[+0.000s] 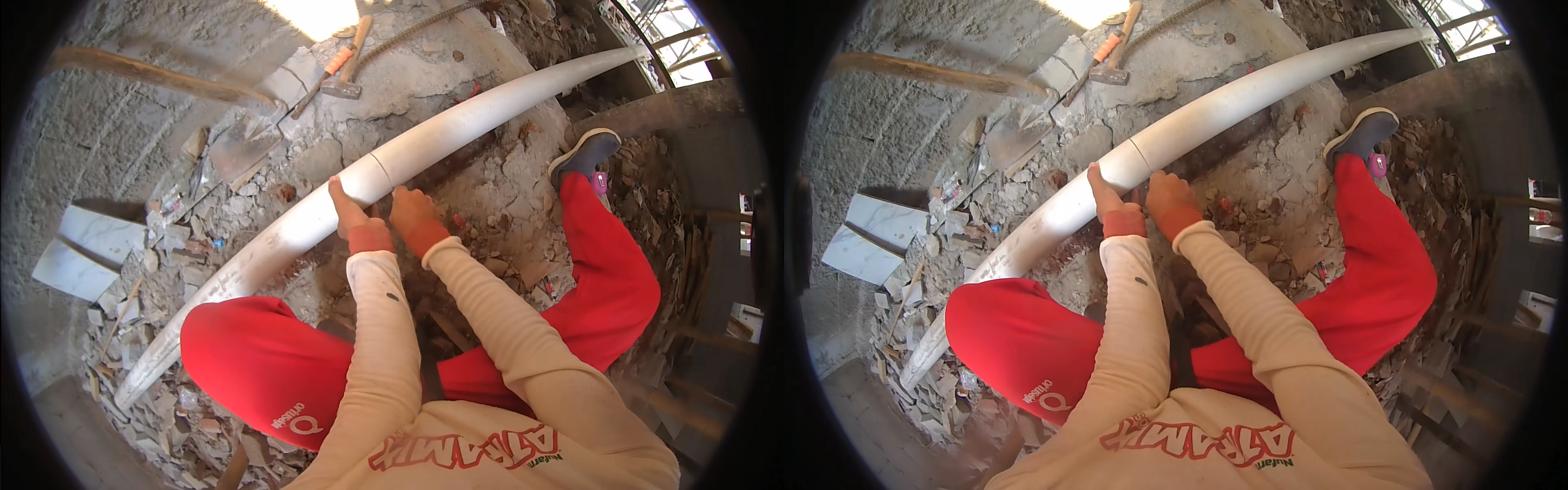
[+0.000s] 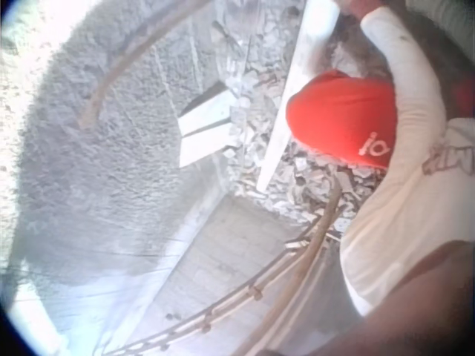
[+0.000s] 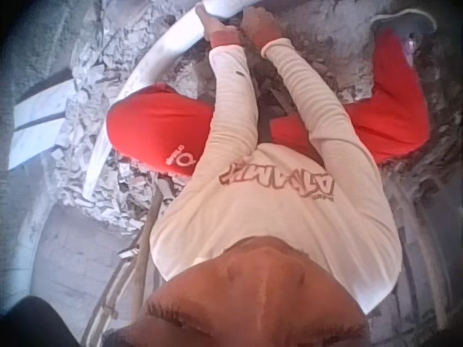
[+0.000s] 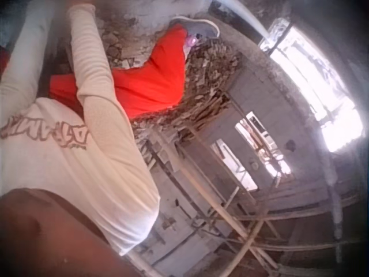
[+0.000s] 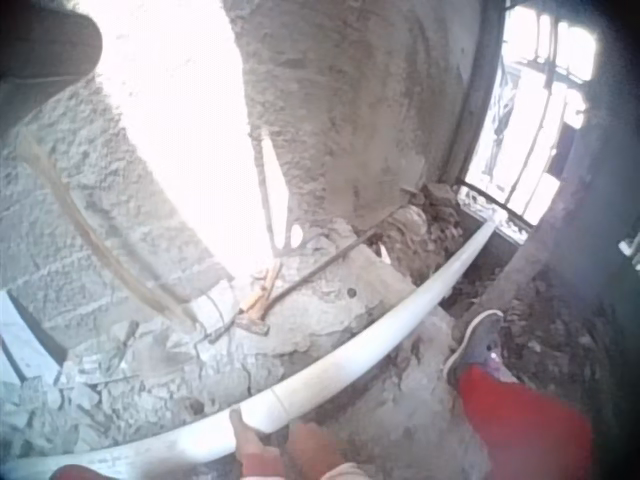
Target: The person cuts a white PVC pipe using a saw and then digs a hole in the floor with a pickaxe and their hands.
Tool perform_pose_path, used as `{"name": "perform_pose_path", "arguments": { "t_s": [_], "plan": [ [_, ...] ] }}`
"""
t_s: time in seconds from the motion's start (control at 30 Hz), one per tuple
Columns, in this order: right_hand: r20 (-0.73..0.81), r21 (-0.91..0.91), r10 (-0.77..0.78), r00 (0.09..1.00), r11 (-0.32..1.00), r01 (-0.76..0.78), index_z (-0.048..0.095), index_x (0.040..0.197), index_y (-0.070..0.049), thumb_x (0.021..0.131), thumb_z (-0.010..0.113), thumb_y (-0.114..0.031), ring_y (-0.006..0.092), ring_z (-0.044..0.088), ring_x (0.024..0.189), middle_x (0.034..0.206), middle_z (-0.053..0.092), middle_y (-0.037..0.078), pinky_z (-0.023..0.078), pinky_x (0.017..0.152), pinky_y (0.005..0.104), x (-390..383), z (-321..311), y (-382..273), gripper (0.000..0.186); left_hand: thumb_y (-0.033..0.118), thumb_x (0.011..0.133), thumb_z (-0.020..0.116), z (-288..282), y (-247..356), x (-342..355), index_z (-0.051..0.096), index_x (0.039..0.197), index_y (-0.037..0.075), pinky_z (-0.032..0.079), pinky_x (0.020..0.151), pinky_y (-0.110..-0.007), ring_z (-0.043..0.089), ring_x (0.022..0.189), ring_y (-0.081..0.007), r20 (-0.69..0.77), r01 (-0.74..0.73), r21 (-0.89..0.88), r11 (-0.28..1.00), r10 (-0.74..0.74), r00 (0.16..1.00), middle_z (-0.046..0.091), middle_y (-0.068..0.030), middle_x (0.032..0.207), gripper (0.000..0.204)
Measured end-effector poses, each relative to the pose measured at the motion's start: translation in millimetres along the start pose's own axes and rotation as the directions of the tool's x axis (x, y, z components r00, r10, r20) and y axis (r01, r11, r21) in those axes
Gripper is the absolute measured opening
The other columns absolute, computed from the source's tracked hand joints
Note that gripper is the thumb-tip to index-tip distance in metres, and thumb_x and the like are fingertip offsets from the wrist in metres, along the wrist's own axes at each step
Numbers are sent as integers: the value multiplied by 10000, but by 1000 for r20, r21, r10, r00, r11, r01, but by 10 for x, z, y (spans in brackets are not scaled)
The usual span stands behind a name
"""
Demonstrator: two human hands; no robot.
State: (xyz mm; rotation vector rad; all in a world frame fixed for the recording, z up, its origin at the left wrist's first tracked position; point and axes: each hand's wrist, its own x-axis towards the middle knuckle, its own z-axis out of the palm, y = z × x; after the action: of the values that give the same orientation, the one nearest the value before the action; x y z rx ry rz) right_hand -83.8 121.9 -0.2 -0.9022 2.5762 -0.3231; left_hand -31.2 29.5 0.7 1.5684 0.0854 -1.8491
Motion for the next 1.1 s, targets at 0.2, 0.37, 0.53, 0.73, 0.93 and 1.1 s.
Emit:
{"name": "perform_pose_path", "arguments": {
  "t_s": [0.2,0.37,0.53,0.73,0.93,1.1],
  "plan": [
    [128,-45,30,991,999,-25,648,1040,-44,969,538,-209,474,675,902,911,695,269,541,798,550,-491,-166,-17,210,515,693,857,-70,124,144,549,1294,5,476,892,-376,595,1091,-207,-63,-25,-41,999,23,998,623,-74,1228,846],
    [-20,-9,-5,1000,1000,4,652,1006,-50,961,560,-214,463,682,874,878,689,282,544,779,547,28,29,11,193,514,694,856,11,0,-59,552,1291,-4,481,888,-376,598,1092,-212,-29,-18,25,1000,19,999,621,-81,1234,846],
    [87,28,22,996,999,-24,657,971,-12,936,536,-167,467,677,910,946,702,254,538,820,548,-453,-99,7,200,517,700,852,-72,153,70,541,1306,-6,489,865,-367,599,1089,-213,-82,-37,-13,999,36,996,619,-82,1235,858],
    [23,15,81,996,997,-81,640,1016,-21,929,546,-154,468,665,975,987,691,276,532,853,539,-52,-6,-10,185,514,703,853,8,-38,-28,528,1325,4,479,880,-386,601,1097,-224,9,-23,39,999,23,1000,621,-80,1239,867],
    [153,43,99,983,993,-107,659,958,-31,923,537,-155,458,664,974,996,692,264,532,850,531,-481,-176,-71,178,514,717,840,-64,120,15,533,1327,20,475,871,-396,601,1085,-223,-68,-81,-10,997,80,994,630,-72,1227,843],
    [17,48,11,1000,999,-11,674,985,-35,936,545,-181,461,672,919,951,692,265,528,834,548,49,-14,-74,200,526,718,835,-33,-31,94,528,1336,31,471,890,-405,594,1102,-221,72,-46,9,999,45,996,622,-66,1246,850]
  ]
}}
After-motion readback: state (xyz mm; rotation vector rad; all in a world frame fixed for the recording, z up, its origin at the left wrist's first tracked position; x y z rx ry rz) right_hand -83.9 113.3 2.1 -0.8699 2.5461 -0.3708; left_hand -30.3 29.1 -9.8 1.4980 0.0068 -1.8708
